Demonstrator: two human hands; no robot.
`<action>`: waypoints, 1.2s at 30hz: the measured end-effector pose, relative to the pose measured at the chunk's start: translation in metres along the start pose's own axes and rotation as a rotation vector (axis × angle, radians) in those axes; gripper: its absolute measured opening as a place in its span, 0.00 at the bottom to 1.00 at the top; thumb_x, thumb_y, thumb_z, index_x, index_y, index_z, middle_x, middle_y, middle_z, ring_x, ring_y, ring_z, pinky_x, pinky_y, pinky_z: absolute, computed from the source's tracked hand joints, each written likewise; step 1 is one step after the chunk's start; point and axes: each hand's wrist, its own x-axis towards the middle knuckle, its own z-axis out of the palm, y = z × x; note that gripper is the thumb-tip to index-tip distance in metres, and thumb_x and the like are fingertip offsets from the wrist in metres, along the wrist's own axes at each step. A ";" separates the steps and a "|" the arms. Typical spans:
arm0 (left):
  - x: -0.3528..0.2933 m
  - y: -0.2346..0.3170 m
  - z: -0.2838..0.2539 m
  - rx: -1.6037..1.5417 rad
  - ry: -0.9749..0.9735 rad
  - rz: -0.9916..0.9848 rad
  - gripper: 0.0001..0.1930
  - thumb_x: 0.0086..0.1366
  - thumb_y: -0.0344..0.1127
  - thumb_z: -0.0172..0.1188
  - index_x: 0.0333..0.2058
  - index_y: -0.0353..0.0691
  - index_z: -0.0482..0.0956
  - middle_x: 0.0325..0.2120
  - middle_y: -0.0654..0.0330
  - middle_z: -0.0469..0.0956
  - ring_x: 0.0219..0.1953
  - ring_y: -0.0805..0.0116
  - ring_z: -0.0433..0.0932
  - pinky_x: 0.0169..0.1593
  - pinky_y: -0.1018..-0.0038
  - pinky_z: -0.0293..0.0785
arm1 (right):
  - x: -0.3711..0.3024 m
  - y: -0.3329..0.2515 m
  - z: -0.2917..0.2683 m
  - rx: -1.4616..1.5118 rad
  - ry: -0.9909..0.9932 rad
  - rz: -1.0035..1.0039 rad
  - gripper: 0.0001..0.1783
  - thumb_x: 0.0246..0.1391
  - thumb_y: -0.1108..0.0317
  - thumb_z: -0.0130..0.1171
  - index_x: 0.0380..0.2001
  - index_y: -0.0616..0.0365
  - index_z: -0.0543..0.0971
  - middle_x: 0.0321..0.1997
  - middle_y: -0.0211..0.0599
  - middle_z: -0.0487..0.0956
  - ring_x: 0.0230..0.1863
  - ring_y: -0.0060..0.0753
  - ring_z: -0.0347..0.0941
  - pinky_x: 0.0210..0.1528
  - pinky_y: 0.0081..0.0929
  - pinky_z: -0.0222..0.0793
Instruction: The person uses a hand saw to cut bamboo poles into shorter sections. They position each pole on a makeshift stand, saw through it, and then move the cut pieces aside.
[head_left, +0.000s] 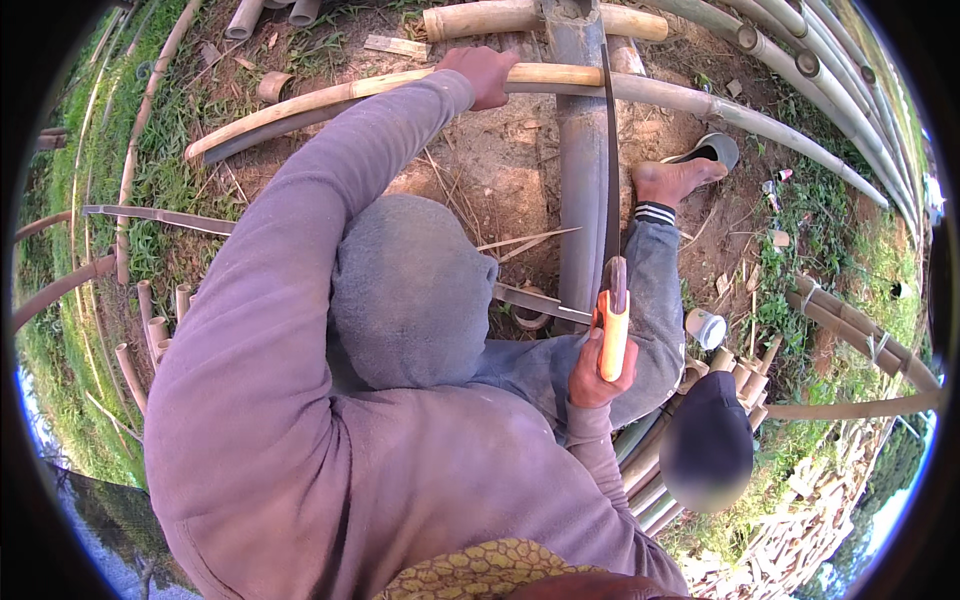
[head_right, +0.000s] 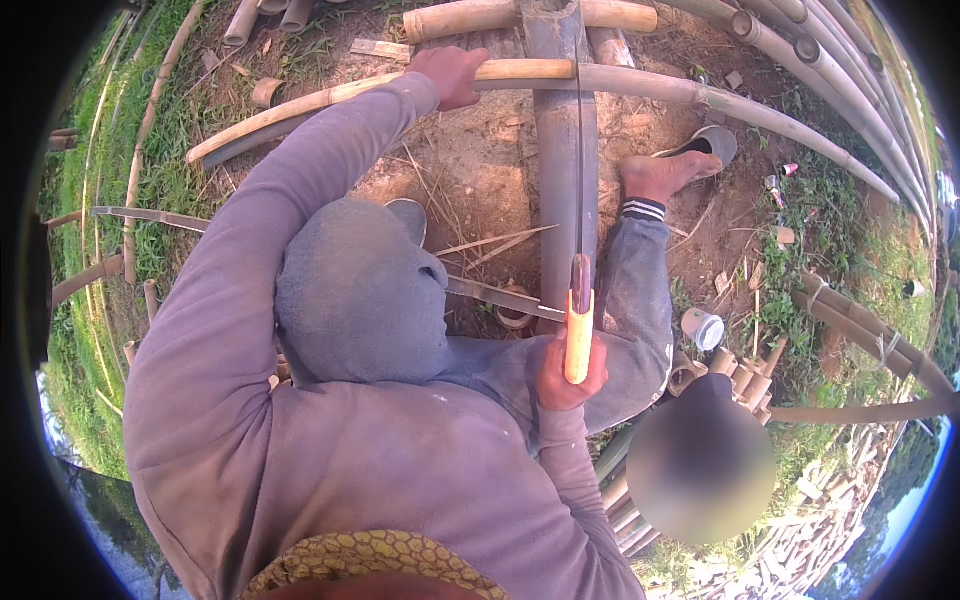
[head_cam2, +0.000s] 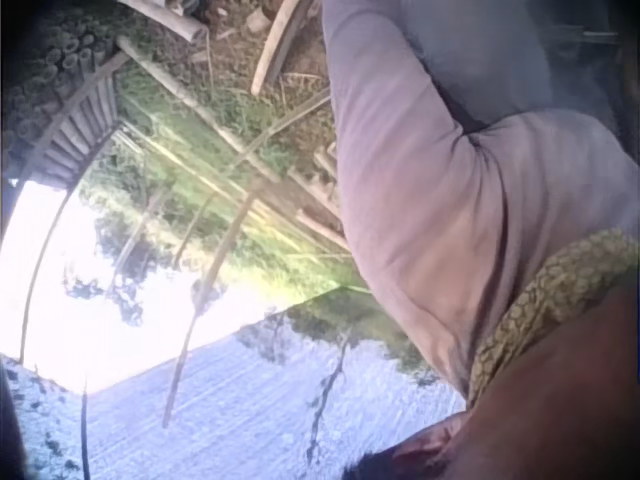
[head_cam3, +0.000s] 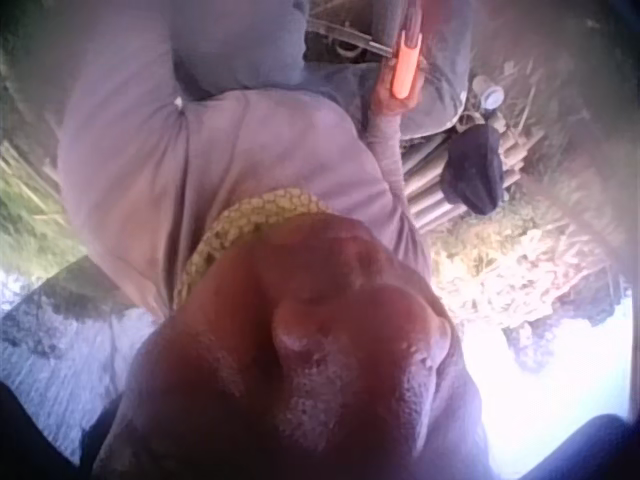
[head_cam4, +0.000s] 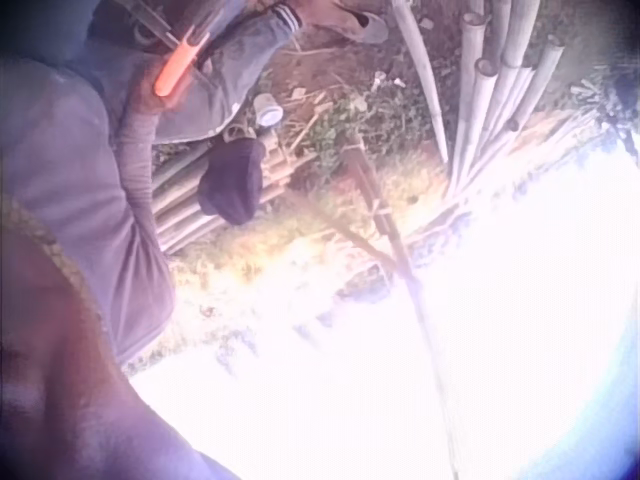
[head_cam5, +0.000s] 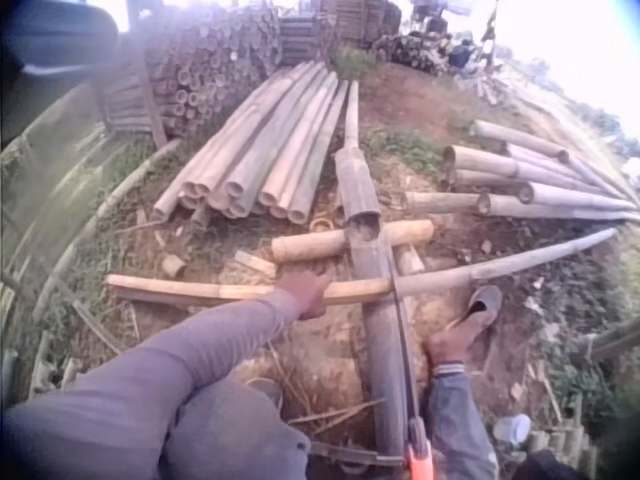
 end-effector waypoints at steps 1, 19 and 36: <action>0.000 0.001 -0.002 -0.009 0.011 0.004 0.28 0.62 0.45 0.68 0.61 0.51 0.74 0.47 0.52 0.85 0.52 0.47 0.84 0.57 0.51 0.79 | 0.004 0.001 0.002 0.001 0.006 -0.019 0.08 0.58 0.79 0.66 0.41 0.67 0.82 0.30 0.43 0.86 0.31 0.33 0.84 0.38 0.32 0.79; 0.017 0.015 -0.009 -0.014 0.038 0.033 0.30 0.62 0.45 0.69 0.63 0.51 0.74 0.48 0.51 0.86 0.52 0.48 0.85 0.56 0.52 0.80 | 0.063 -0.009 0.026 -0.035 -0.023 -0.065 0.15 0.61 0.71 0.71 0.47 0.66 0.79 0.32 0.41 0.83 0.31 0.30 0.81 0.38 0.31 0.78; 0.045 0.038 -0.012 -0.017 0.078 0.024 0.28 0.62 0.43 0.68 0.61 0.51 0.75 0.50 0.52 0.85 0.54 0.48 0.84 0.58 0.53 0.80 | 0.133 -0.013 -0.011 -0.053 -0.114 -0.170 0.26 0.72 0.62 0.61 0.61 0.76 0.76 0.60 0.54 0.82 0.58 0.42 0.81 0.61 0.35 0.76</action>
